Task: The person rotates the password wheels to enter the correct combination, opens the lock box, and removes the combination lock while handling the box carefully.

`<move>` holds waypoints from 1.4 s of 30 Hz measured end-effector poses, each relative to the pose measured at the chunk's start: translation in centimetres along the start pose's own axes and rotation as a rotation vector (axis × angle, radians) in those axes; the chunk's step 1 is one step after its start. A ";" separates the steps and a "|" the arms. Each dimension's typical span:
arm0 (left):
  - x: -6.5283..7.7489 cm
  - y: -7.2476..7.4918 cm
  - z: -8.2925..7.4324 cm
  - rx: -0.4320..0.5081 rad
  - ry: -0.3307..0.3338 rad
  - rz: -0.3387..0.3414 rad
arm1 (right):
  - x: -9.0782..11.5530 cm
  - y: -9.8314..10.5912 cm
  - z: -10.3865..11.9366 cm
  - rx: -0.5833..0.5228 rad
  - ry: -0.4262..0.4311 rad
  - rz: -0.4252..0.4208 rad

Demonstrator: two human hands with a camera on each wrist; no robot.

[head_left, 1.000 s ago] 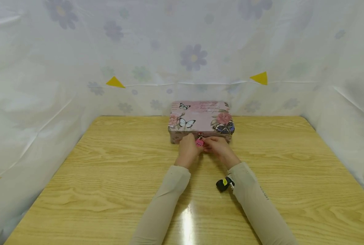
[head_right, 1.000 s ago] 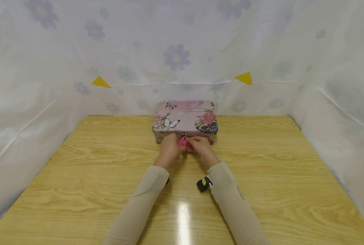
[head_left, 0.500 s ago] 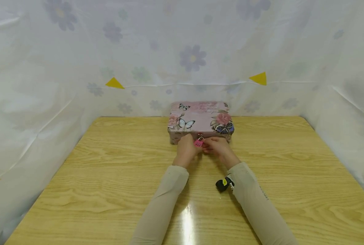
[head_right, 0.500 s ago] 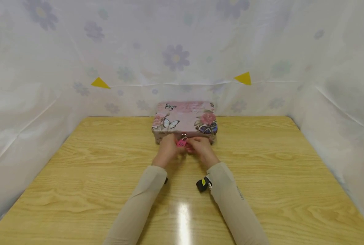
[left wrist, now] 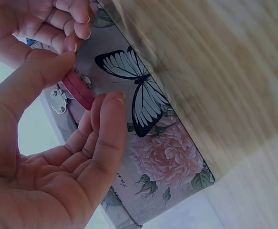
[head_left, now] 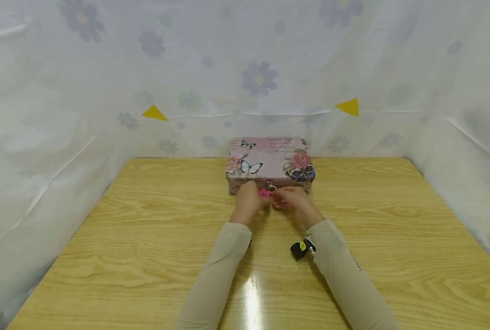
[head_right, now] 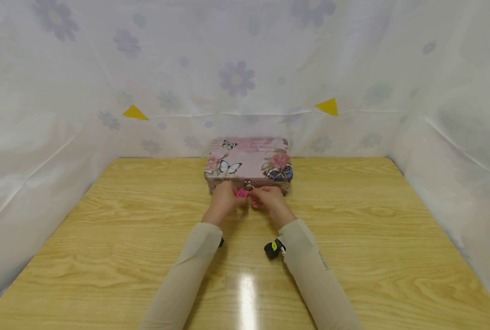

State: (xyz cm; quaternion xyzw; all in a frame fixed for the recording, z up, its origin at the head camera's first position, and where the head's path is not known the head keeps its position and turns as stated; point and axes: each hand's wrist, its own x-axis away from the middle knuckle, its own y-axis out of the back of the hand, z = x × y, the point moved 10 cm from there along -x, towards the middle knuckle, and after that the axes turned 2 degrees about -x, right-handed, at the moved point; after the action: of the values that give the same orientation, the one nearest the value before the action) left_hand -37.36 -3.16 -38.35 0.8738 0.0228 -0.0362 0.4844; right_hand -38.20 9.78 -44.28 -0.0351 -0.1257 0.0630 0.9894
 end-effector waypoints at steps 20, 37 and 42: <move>0.1 -0.1 -0.3 0.003 -0.024 0.040 | 0.2 0.4 -0.2 0.025 -0.084 0.026; 0.2 -0.1 -1.4 0.011 -0.131 0.140 | 0.4 0.3 0.4 0.104 -0.071 0.150; 0.2 -0.2 -1.6 0.038 -0.153 0.173 | 0.6 0.1 1.2 0.114 -0.002 0.194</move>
State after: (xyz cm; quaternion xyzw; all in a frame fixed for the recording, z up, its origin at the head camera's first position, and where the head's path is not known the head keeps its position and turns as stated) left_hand -37.09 -1.73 -37.69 0.8762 -0.0904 -0.0611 0.4695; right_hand -37.96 9.98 -43.03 0.0091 -0.1191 0.1657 0.9789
